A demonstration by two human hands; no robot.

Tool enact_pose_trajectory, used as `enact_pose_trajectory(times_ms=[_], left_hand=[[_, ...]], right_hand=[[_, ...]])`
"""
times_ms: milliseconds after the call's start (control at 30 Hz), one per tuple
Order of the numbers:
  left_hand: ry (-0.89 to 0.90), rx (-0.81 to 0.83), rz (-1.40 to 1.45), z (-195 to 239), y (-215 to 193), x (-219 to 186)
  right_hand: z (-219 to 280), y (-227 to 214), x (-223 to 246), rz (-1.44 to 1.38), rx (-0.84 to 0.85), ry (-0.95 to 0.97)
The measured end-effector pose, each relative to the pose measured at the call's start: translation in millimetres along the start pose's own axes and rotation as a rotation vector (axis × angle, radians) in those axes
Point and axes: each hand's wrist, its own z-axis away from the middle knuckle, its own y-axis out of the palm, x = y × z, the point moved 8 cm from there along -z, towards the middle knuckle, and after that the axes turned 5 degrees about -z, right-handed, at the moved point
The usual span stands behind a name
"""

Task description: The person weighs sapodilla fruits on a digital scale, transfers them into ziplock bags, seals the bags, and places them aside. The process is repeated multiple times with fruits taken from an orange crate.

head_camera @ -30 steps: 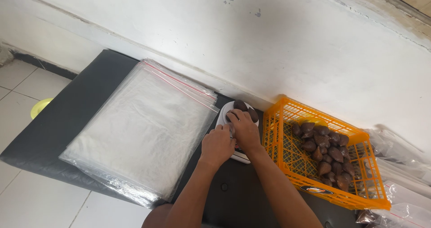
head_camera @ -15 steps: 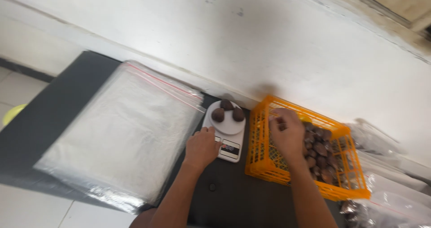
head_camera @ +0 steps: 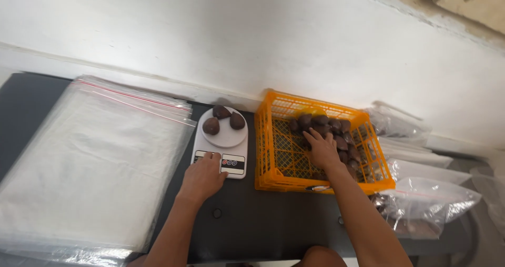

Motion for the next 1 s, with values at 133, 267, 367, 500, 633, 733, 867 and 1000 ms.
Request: enact_pose_trajectory(times_ms=[133,267,367,500,633,733,867,1000], left_hand=[[-0.042,-0.006,-0.008,-3,0,4],[-0.039,-0.021,-0.033,-5,4,6],[-0.044,-0.02,-0.037,-1,-1,1],[-0.046,-0.015,-0.007,3,-7,0],[-0.047,-0.014,-0.004,7,-9,-1],[-0.041,-0.016,-0.004,6,-9,-1],[-0.032,-0.026,0.0,3,-8,0],[-0.022,-0.044,-0.007,2,-9,0]], right_hand=[[-19,15,1,0.23,-0.035,-0.101],[-25,32,-2,0.261,-0.094,-0.141],[-9,20,7,0.24,-0.024,-0.098],[-11,17,-4,0.145,-0.041,-0.064],[-10,23,-23,-0.348,-0.054,0.072],[-13,17,-36,-0.511,-0.194,0.073],[-18,10,-54,-0.526,-0.336,0.109],[-10,16,-66,-0.43,-0.299,0.227]])
